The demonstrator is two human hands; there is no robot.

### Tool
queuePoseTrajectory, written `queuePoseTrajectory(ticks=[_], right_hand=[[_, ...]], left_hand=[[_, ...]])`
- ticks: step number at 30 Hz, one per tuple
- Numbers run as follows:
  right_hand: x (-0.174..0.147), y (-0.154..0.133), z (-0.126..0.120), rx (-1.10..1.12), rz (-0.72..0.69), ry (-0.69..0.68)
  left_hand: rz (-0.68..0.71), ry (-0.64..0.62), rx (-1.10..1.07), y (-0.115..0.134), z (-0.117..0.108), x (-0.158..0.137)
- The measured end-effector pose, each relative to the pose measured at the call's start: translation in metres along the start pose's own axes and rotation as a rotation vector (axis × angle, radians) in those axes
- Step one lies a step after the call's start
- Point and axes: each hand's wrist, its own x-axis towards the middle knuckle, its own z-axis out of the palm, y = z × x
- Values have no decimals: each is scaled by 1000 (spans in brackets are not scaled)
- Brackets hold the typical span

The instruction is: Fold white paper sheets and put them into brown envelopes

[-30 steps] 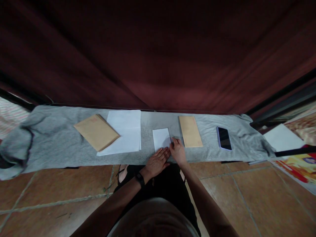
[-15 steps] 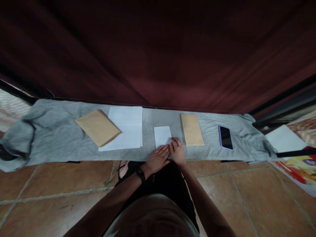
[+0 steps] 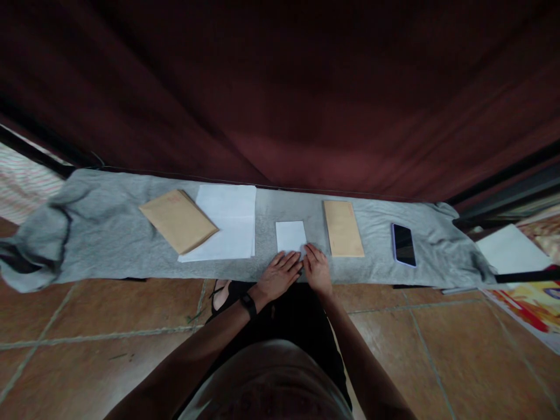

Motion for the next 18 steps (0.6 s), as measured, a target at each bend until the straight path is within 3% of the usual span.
queuePoseTrajectory(ticks=[18], right_hand=[[-4,-1,-1,-29,-33,-7]], left_hand=[[66,-65,31,-8,-10,6]])
